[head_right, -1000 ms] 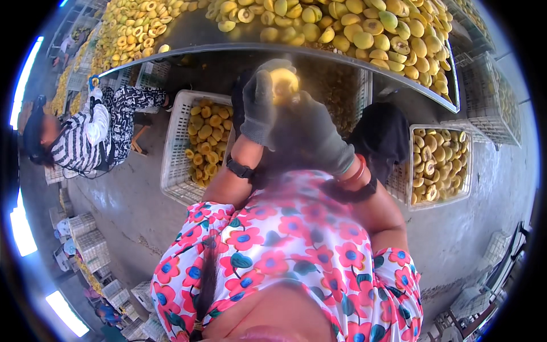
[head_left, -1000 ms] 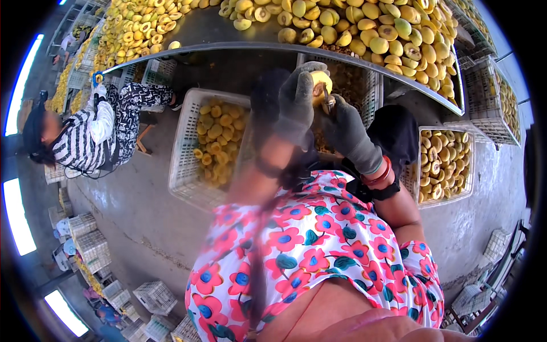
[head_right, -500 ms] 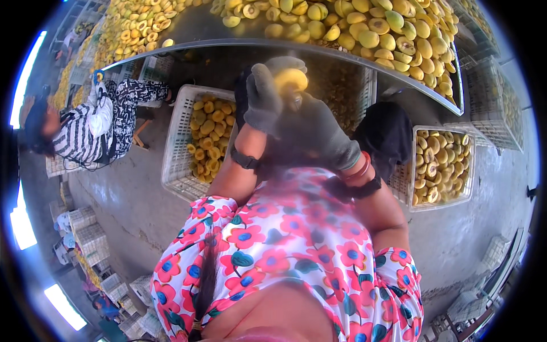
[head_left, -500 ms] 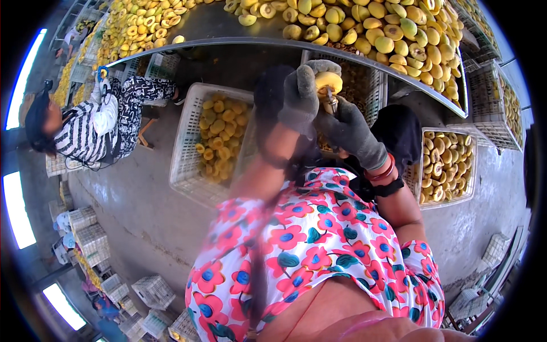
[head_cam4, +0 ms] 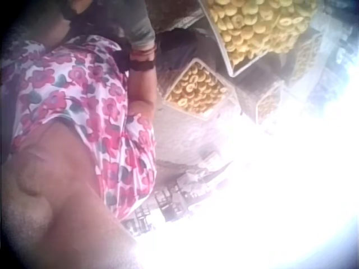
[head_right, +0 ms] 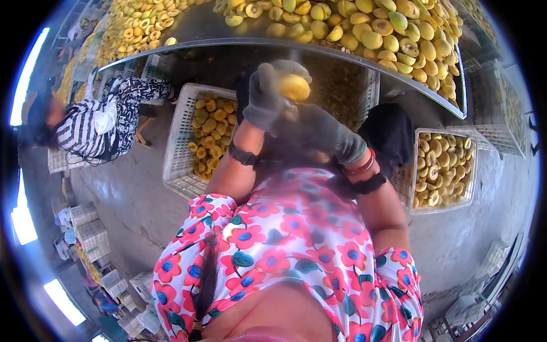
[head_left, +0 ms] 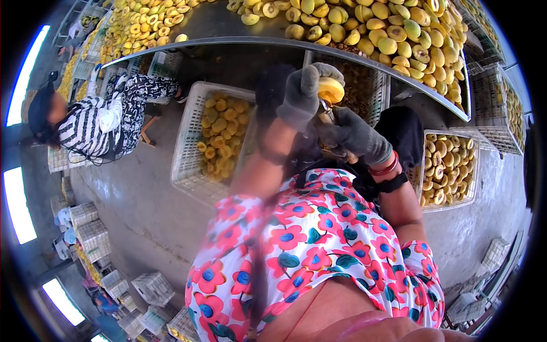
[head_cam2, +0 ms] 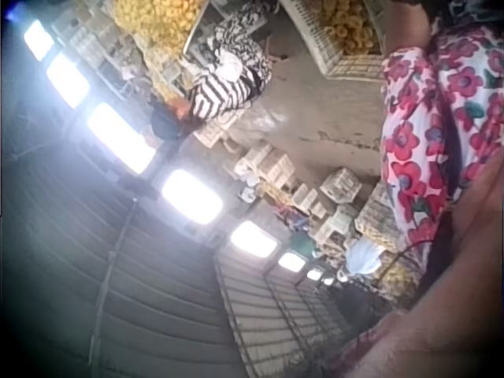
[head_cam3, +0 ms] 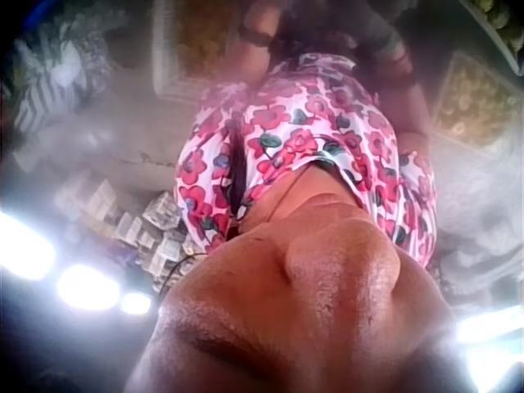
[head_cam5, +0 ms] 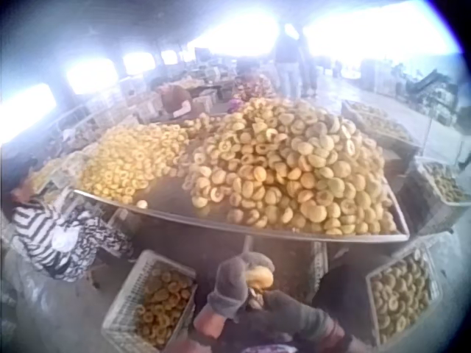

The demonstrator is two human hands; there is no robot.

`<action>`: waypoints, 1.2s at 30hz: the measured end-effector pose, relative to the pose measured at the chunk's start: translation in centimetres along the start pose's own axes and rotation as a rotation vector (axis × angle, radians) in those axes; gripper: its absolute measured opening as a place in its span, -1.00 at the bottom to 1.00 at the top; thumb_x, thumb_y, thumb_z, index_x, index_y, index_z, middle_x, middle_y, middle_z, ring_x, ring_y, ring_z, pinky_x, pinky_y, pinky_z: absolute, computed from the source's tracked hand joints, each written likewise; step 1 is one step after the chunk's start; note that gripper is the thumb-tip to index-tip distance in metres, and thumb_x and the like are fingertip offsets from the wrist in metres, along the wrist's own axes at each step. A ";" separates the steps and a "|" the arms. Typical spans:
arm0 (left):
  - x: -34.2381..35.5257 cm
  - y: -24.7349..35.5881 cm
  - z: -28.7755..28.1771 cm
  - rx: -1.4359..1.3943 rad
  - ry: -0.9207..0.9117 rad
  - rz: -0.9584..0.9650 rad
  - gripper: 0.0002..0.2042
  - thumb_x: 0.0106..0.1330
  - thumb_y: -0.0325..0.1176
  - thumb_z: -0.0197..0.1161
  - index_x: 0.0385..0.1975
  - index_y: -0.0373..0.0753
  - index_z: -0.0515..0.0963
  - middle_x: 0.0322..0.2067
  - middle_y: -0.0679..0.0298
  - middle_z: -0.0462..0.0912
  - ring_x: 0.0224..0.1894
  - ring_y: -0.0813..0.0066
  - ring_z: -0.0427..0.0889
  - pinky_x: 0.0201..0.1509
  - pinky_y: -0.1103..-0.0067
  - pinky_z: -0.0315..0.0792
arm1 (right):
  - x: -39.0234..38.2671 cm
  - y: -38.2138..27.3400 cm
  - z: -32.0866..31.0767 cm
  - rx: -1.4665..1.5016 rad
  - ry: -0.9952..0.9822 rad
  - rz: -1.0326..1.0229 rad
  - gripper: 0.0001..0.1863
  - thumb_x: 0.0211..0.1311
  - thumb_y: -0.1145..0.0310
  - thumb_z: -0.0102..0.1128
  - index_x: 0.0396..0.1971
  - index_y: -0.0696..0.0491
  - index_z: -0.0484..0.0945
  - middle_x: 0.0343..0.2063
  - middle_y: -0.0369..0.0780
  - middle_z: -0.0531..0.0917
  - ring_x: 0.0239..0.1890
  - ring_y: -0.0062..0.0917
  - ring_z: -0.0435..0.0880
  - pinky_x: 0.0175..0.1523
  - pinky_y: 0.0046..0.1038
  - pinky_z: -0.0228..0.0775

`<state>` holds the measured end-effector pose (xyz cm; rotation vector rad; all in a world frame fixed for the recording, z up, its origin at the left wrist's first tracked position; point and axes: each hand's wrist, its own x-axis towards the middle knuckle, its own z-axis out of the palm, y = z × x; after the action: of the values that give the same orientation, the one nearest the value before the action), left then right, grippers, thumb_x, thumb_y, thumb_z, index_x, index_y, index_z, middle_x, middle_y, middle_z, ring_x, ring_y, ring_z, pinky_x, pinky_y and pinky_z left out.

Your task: The person uses a small hand tool to remove the pits from yellow fruits. They pick up individual fruits from a large pile, cut them open to extract the pit, drop the pits into a central bin, and place the pitted fruit halves into crates.

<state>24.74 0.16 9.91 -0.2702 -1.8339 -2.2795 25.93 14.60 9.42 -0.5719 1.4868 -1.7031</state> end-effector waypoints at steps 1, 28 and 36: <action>0.4 0.0 -0.6 0.007 0.006 0.002 -0.33 0.20 0.28 -0.15 -0.45 -0.35 0.53 -0.52 0.22 0.58 -0.48 0.52 0.56 -0.35 0.61 0.46 | 0.3 0.3 0.0 -0.026 0.007 0.015 -0.81 0.16 0.32 0.10 -0.30 0.12 0.46 -0.64 -0.39 0.44 -0.74 -0.74 0.34 -0.65 -0.68 0.16; 24.7 -10.0 -26.7 1.138 0.280 -0.198 -0.31 0.15 0.13 0.04 0.17 -0.24 0.19 0.12 -0.06 0.27 0.19 0.07 0.23 0.25 0.38 0.12 | 8.5 3.2 -16.4 -1.283 0.809 -0.191 -0.74 0.08 0.36 0.10 -0.25 0.17 0.43 -0.38 -0.01 0.51 -0.32 -0.09 0.49 -0.26 -0.22 0.36; 33.9 -15.8 -33.0 1.216 0.257 -0.330 -0.27 0.10 0.26 -0.02 0.24 -0.01 0.10 0.21 -0.01 0.14 0.25 0.03 0.12 0.27 0.31 0.08 | 10.1 5.6 -19.1 -1.364 0.645 -0.209 -0.69 -0.08 0.46 0.22 -0.28 0.15 0.39 -0.39 -0.04 0.53 -0.33 -0.13 0.52 -0.25 -0.30 0.38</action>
<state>-12.71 -30.28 -2.92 0.5139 -2.7865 -0.8691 6.88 18.21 -1.62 -0.8863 3.1087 -0.7567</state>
